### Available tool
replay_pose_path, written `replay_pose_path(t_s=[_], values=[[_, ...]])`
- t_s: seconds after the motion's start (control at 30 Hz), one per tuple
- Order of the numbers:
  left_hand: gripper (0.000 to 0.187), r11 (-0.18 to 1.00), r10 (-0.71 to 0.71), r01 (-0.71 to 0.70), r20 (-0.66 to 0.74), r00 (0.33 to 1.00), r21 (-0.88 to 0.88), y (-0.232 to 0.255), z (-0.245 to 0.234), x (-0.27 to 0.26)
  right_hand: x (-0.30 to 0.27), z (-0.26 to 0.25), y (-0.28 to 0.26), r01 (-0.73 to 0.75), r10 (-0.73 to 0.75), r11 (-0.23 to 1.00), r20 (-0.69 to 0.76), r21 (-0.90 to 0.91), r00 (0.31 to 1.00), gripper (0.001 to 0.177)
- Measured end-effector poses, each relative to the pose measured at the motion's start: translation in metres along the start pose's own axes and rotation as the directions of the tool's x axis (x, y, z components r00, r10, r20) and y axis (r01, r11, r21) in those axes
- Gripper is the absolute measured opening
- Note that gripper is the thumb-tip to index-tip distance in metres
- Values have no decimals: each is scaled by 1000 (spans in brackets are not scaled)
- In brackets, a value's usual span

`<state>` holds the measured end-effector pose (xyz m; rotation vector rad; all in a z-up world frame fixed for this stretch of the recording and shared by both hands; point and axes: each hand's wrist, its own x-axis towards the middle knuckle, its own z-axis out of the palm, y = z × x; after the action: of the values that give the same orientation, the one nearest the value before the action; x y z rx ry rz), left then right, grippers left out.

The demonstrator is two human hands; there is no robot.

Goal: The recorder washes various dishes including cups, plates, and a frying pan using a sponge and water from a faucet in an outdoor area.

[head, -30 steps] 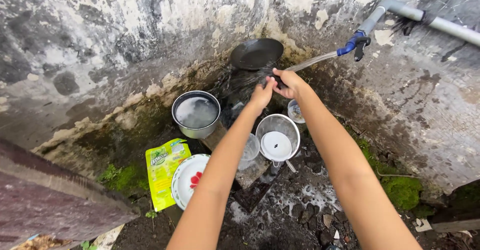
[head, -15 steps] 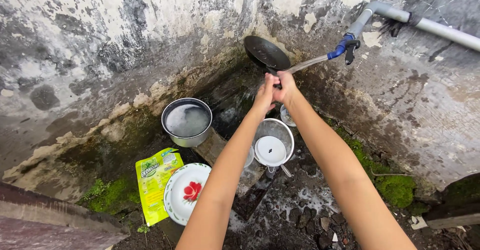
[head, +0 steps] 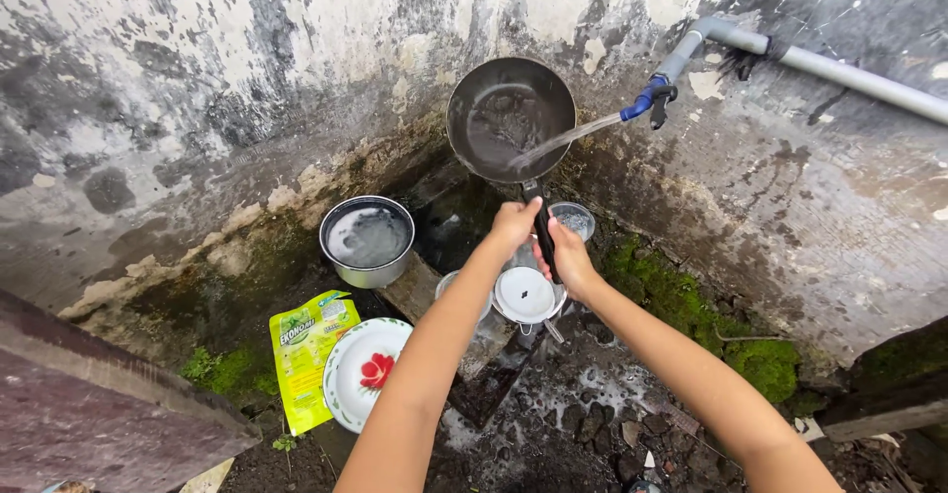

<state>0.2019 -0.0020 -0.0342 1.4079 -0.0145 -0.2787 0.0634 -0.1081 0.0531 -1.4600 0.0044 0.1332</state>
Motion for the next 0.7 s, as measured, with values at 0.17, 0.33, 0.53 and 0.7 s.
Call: replay_pose_path(t_s=[0.17, 0.33, 0.53, 0.7], values=[[53, 950, 84, -7, -232, 969, 313, 25, 14, -58, 3, -20, 22, -118, 105, 983, 96, 140, 990, 49], [51, 970, -220, 241, -291, 931, 39, 40, 2, -36, 64, -19, -3, -399, 342, 853, 217, 336, 914, 34], [46, 848, -417, 417, 73, 906, -328, 73, -14, 15, 232, -14, 33, -487, 420, 697, 250, 526, 872, 22], [42, 888, 457, -455, -210, 864, 60, 52, -13, 98, 286, -10, 6, -361, 278, 760, 232, 540, 932, 27]])
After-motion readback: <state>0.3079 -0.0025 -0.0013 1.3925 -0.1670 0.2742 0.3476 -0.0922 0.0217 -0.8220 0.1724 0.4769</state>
